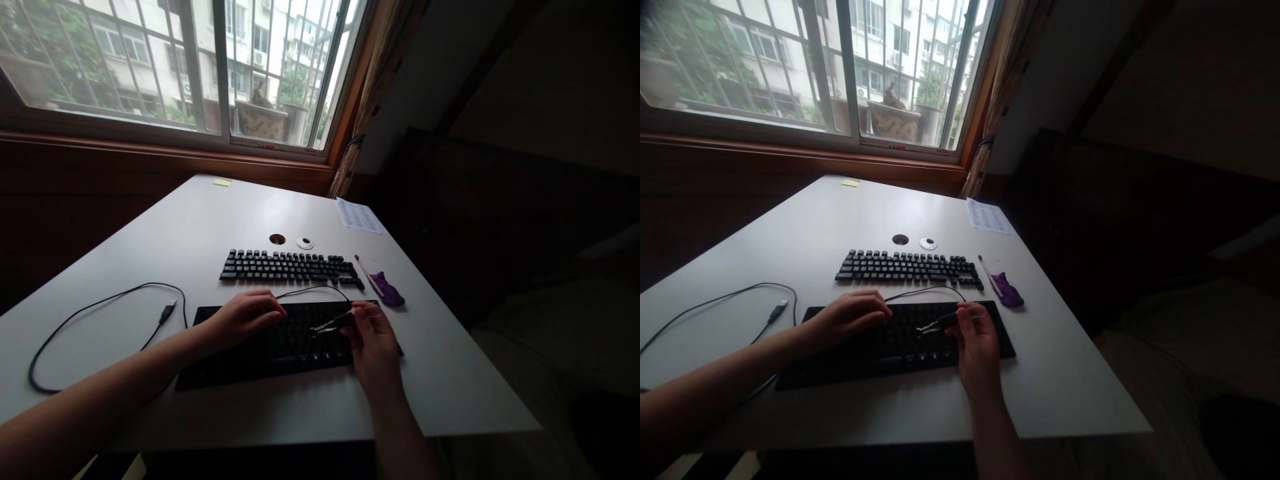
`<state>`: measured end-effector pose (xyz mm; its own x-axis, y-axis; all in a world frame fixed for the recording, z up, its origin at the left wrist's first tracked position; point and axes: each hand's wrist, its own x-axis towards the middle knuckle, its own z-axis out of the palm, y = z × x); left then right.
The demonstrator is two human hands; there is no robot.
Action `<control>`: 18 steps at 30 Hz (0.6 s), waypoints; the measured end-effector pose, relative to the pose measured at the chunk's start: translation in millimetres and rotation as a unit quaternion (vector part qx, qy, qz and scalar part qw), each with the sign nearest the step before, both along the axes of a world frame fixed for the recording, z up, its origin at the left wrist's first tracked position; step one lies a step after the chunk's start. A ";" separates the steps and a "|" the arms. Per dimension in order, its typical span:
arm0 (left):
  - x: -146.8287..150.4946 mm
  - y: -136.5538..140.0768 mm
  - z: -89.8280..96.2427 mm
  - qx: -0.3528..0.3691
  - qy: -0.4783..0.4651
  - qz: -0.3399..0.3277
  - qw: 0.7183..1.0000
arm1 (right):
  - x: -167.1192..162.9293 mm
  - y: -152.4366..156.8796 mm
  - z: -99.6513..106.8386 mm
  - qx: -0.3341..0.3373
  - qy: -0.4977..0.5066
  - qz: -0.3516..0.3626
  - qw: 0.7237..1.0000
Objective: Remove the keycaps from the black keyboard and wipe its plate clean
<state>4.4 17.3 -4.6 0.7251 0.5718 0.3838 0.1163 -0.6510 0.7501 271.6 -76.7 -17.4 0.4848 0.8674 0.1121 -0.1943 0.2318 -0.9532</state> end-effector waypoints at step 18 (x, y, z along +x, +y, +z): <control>-4.4 7.5 -5.9 -0.150 -0.084 -0.003 0.985 | -56.3 -8.2 -18.5 0.057 -0.257 0.112 0.958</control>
<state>0.0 24.7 -10.5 0.6693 0.6741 0.3125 -0.0286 -0.3969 0.9174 215.3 -84.9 -35.9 0.1440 0.9112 0.3860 0.2376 0.3468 -0.9073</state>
